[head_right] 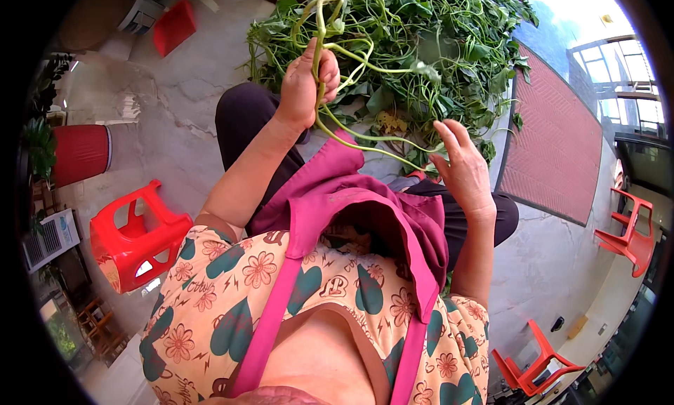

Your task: The person sits on the floor and sorts through a large pile of leafy green vegetables. They pick up stems, remove leaves, and separate the parts by hand, placing the sorted pieces into a separate pile.

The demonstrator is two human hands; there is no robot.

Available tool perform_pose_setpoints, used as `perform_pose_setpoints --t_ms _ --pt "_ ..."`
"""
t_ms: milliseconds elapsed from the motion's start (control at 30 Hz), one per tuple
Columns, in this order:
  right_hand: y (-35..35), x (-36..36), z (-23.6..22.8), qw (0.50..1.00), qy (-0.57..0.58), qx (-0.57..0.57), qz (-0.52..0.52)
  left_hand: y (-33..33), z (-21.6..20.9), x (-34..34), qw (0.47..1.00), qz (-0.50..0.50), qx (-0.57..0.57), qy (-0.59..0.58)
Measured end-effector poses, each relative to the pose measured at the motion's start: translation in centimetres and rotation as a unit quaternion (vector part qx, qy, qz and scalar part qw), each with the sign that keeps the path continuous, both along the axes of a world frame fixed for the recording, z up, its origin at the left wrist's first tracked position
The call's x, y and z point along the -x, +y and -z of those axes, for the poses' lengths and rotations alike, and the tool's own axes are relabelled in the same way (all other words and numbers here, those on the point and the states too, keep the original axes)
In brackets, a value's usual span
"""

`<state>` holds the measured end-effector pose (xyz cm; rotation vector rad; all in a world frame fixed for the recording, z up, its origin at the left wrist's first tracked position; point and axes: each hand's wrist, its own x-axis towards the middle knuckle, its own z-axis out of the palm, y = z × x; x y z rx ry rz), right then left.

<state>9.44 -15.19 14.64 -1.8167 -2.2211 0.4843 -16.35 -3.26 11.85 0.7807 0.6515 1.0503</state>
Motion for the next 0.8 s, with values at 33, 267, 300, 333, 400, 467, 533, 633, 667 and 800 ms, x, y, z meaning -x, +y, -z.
perform_pose_setpoints --t_ms 33,267,300,333,400,467,533,633,667,800 --pt "1.9 2.8 -1.1 0.991 0.049 -0.121 -0.008 -1.6 -1.9 1.0 0.999 0.006 -0.006 0.053" --pt "3.9 9.2 -1.1 0.887 0.428 -0.149 -0.086 -9.5 -8.3 1.1 0.975 0.118 -0.133 0.131" --pt "3.8 9.3 -1.2 0.894 0.419 -0.137 -0.083 -9.7 -8.9 1.3 0.982 0.135 -0.079 0.107" --pt "3.4 9.2 -0.6 0.864 0.484 -0.118 -0.071 -9.7 -9.1 1.5 0.985 0.152 -0.024 0.082" --pt "3.1 8.9 -0.1 0.858 0.495 -0.131 -0.038 -9.2 -8.3 2.1 0.983 0.178 -0.054 -0.001" --pt "3.5 8.4 0.4 0.889 0.428 -0.158 -0.033 -8.6 -6.9 1.8 0.979 0.195 0.016 -0.05" --pt "3.8 8.3 2.0 0.896 0.431 -0.106 0.02 -7.4 -4.1 1.0 0.975 0.206 0.061 -0.064" --pt "4.2 8.2 4.6 0.802 0.593 -0.005 0.072 -7.5 -1.1 0.1 0.985 0.144 0.082 -0.038" --pt "4.1 7.7 5.1 0.784 0.615 0.013 0.084 -7.8 -0.7 -0.3 0.991 0.111 0.072 0.005" --pt "4.5 5.1 6.7 0.901 0.346 -0.223 0.138 -9.4 1.1 -1.3 0.958 0.032 -0.184 0.218"
